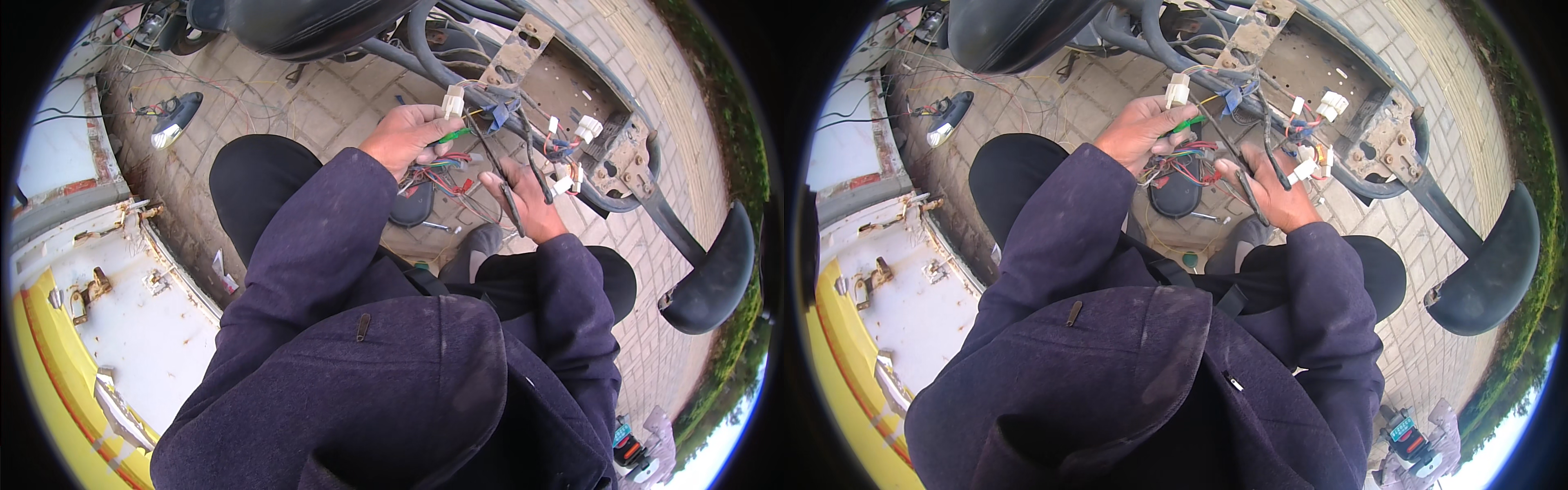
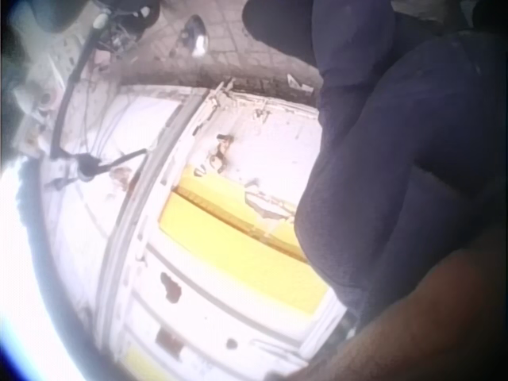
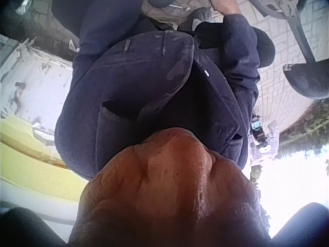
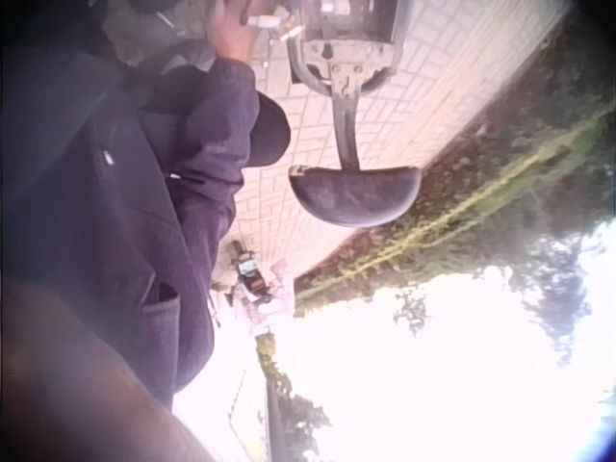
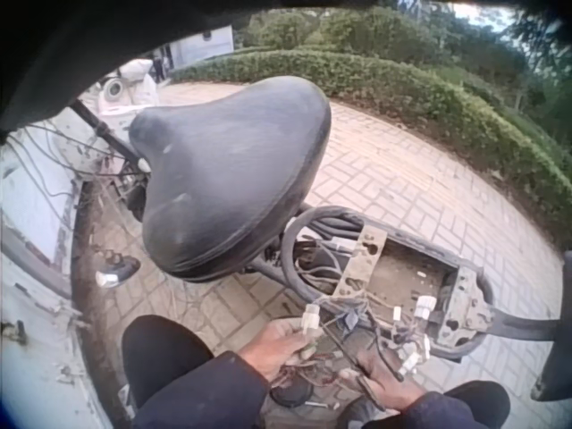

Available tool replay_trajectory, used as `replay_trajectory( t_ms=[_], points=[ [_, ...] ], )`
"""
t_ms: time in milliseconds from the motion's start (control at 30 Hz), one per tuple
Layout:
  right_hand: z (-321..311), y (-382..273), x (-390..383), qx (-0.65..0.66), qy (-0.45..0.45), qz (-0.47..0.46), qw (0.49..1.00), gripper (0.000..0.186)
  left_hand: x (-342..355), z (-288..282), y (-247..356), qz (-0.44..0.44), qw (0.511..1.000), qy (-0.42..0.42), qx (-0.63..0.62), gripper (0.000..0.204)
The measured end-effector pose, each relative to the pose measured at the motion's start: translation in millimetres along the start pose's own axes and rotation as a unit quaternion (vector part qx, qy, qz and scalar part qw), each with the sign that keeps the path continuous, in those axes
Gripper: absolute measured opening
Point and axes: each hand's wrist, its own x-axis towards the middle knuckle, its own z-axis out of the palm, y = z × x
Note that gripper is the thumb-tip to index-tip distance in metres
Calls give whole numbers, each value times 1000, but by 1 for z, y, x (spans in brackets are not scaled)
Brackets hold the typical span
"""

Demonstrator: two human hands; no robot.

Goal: The person repairs wiring under the seat of a scooter, then reattaches the seat and uses a screwdriver to secure it. The person also uses pliers to cut a wire during the repair.

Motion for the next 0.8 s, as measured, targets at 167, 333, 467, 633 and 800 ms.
replay_trajectory(
  t_ms=[167,333,467,633,800],
  points=[
    [2,10,-11,-56,-20,-2,998,63,-3,-1,-1,3,999,0,33,26],
    [11,32,-23,-99,37,-60,993,65,-6,-4,4,12,999,9,52,27],
    [12,38,-27,-71,0,4,997,65,-7,-6,4,17,998,15,51,25],
    [12,30,-12,-42,-31,35,998,60,-9,-7,3,10,998,-3,66,23],
    [11,24,13,-28,-34,-20,999,58,-10,-8,3,3,994,-32,107,23]
  ],
)
